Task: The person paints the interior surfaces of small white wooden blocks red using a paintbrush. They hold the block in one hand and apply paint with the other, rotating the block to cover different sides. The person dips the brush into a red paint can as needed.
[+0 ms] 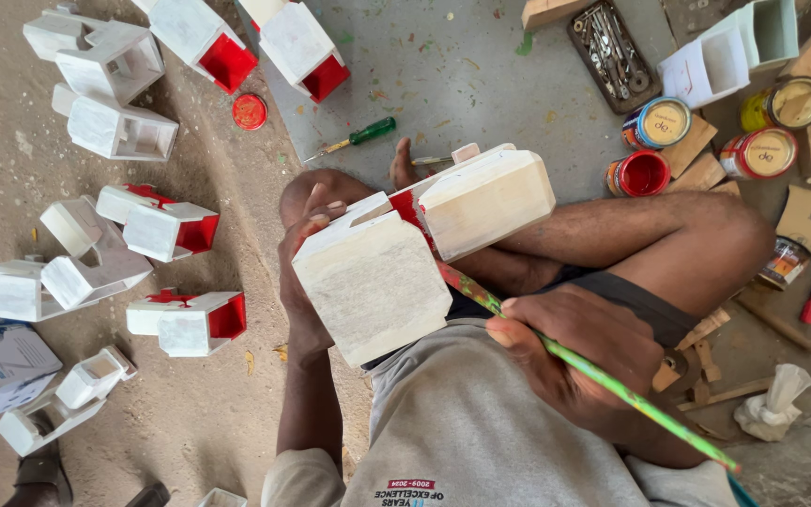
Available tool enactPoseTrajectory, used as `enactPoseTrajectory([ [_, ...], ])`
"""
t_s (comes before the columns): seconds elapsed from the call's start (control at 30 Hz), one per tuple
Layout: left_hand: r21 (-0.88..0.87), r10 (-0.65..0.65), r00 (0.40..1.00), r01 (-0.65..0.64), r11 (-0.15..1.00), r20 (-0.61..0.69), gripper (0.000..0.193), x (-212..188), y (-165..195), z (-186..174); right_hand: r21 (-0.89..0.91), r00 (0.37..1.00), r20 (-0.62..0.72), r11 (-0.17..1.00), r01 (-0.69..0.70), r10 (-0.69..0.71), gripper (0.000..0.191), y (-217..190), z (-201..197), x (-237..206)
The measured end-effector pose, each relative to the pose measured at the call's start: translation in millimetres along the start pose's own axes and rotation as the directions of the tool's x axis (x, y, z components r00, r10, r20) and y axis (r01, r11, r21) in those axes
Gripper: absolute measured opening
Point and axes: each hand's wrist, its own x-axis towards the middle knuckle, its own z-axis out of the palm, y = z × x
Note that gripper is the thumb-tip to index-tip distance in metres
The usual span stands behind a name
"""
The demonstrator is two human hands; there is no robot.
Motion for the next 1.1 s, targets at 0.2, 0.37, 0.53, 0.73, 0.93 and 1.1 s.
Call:
enactPoseTrajectory([
  [0.2,0.135,0.02,0.999,-0.015,0.991,-0.032,0.098,-2,-1,3,-0.072,0.999,-0.035,0.997,0.039,-0.042,0.016,5,-2,-17],
  [0.37,0.143,-0.049,0.997,0.057,0.988,-0.057,0.099,-4,3,4,-0.012,0.994,-0.038,0.995,-0.1,0.1,0.017,8,-6,-33],
  [0.53,0.116,-0.094,0.991,0.105,0.988,-0.1,0.093,-6,4,5,0.084,0.975,-0.08,0.976,-0.203,0.209,0.018,14,-5,-45],
  [0.73,0.066,-0.135,0.983,0.144,0.987,-0.124,0.095,-2,3,4,0.141,0.966,-0.131,0.969,-0.203,0.221,0.02,23,-12,-69],
  [0.93,-0.042,-0.192,0.965,0.187,0.981,-0.18,0.107,7,0,7,0.245,0.896,-0.403,0.965,-0.092,0.187,0.028,54,-22,-118],
  [1.1,0.342,-0.13,0.985,0.16,0.926,-0.109,0.105,6,-5,5,0.329,0.688,-0.694,0.943,0.043,0.211,0.03,119,-31,-154],
])
